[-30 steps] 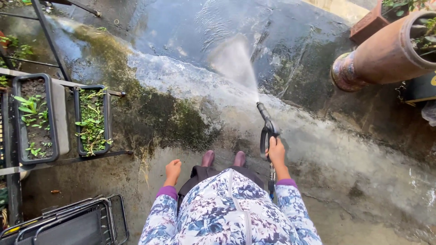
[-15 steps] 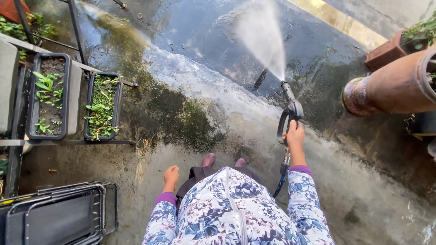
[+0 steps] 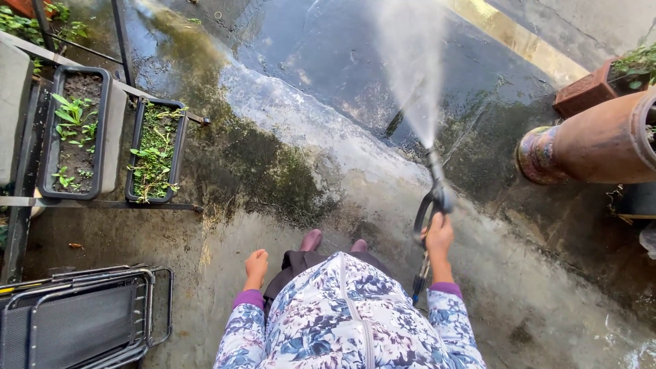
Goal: The person uses a pressure washer to clean a concrete floor and a wooden board in an outdoor area. They move a pair of sandals and a wooden board to clean underneath them, then spray the floor and a nearby step.
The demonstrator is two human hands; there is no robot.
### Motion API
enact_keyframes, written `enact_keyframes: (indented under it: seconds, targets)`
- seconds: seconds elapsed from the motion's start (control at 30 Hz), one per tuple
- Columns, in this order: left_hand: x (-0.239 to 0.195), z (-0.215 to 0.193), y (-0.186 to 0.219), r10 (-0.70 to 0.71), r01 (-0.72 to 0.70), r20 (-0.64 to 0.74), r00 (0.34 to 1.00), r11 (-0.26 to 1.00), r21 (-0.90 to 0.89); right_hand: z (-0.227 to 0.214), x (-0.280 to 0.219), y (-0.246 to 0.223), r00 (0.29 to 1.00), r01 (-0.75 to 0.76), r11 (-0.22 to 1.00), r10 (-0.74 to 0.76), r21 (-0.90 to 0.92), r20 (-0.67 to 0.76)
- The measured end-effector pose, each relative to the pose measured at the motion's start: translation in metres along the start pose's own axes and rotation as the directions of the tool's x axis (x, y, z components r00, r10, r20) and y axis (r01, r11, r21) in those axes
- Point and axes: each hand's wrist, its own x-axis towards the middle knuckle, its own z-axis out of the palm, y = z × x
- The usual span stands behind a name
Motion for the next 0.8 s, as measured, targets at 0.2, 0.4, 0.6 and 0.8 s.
enact_keyframes:
  seconds: [0.2, 0.4, 0.6, 0.8]
  targets:
    - [0.008, -0.008, 0.0, -0.011, 0.011, -0.002, 1.0, 1.0, 0.026, 0.032, -0.042, 0.062, 0.948, -0.203, 0.952, 0.25, -0.229, 0.199]
    - [0.0, -0.024, 0.007, 0.007, -0.006, -0.017, 1.0, 0.999, 0.042, 0.073, -0.036, 0.018, 0.945, -0.158, 0.97, 0.203, -0.185, 0.257]
    - [0.002, -0.045, 0.005, -0.027, 0.028, -0.028, 0.999, 0.999, 0.026, 0.102, 0.002, -0.039, 0.959, -0.021, 0.996, 0.046, -0.09, 0.28]
    - [0.005, -0.065, -0.02, -0.045, 0.043, -0.087, 0.995, 0.999, -0.018, 0.115, 0.031, -0.085, 0.969, 0.044, 0.998, -0.031, -0.049, 0.244]
